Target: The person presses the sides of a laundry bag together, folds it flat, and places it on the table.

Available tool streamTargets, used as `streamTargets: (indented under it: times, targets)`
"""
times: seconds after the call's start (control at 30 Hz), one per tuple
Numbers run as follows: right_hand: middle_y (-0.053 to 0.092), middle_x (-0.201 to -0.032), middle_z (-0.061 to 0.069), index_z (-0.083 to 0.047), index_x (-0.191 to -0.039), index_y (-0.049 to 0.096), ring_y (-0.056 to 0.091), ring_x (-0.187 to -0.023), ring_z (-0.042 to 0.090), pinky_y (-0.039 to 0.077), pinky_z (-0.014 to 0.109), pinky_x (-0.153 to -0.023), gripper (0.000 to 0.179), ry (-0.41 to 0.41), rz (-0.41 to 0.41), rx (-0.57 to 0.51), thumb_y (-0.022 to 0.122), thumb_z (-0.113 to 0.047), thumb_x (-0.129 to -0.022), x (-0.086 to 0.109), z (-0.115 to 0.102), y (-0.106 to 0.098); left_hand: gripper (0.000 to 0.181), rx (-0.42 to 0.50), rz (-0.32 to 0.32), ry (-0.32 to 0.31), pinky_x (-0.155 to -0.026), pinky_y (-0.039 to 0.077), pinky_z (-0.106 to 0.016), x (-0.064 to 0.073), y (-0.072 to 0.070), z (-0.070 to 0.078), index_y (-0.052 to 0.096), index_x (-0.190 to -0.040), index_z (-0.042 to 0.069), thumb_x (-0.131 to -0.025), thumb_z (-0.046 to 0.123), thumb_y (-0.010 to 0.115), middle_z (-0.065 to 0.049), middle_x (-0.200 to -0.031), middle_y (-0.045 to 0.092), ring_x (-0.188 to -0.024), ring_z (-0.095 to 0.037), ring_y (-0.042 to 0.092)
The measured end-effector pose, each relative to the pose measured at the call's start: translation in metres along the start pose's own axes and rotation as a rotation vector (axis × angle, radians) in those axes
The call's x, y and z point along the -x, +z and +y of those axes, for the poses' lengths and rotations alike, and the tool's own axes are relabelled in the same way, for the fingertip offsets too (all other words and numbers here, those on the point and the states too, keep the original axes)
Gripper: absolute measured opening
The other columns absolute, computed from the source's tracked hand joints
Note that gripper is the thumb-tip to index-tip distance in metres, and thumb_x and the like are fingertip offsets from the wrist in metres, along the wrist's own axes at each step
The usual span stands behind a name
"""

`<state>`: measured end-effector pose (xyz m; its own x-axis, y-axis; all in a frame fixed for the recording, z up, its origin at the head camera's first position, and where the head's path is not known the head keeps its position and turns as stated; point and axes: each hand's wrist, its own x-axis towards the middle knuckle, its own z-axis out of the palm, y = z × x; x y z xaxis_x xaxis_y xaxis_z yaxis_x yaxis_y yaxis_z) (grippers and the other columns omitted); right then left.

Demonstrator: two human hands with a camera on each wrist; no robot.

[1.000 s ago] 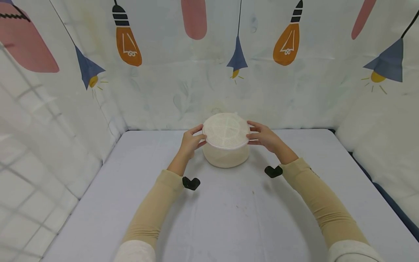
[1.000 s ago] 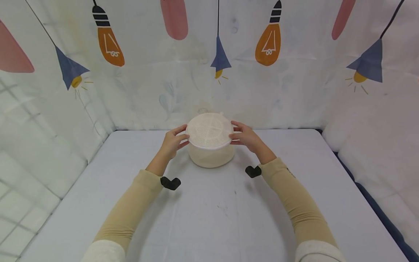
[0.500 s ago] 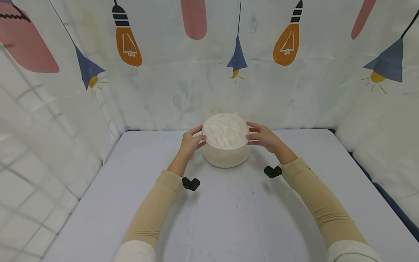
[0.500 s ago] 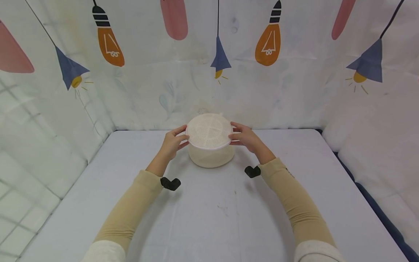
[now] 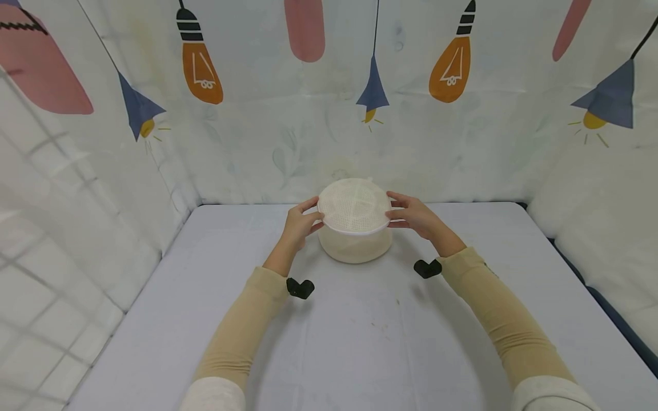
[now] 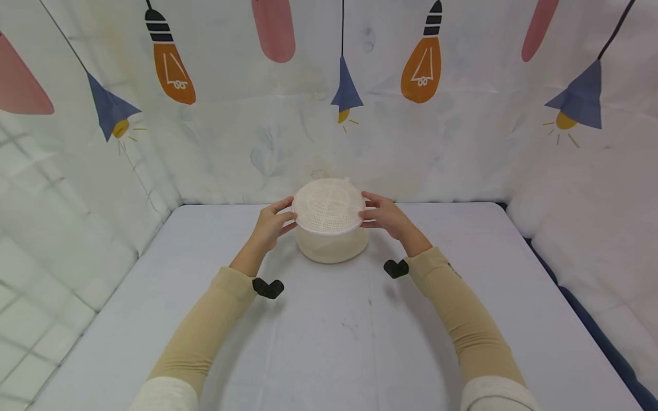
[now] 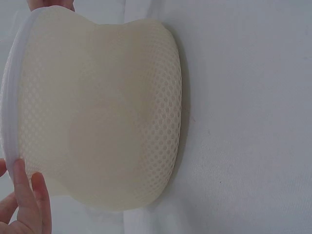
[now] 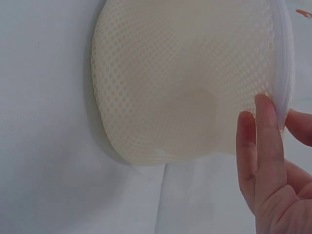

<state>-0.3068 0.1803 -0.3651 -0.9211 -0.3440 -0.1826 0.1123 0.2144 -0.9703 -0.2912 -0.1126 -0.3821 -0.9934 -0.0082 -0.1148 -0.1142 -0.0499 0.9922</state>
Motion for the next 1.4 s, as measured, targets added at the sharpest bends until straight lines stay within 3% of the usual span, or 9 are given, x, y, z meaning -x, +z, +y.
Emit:
streamTargets:
  times: [0.9,1.4]
  targets:
    - [0.031,-0.159,0.024,-0.01,-0.165,0.016,0.058,-0.117,0.028,0.055,0.034,-0.097,0.076,0.013,-0.004,-0.011,0.058,0.001,-0.102,-0.005,0.005,0.002,0.062,0.025,-0.008,-0.003,-0.095,0.055,-0.031,-0.003,-0.003,-0.008,0.048,-0.153,0.005,-0.093,-0.005,0.06,-0.008,-0.157,0.044,-0.13,-0.026,0.055]
    - [0.031,-0.16,0.025,-0.012,-0.166,0.015,0.054,-0.126,0.034,0.053,0.038,-0.101,0.077,0.04,0.005,-0.017,0.058,0.0,-0.103,-0.011,0.011,0.003,0.063,0.041,-0.02,-0.005,-0.099,0.054,-0.036,-0.005,-0.003,-0.013,0.047,-0.154,0.005,-0.093,-0.007,0.058,-0.01,-0.155,0.044,-0.123,-0.027,0.057]
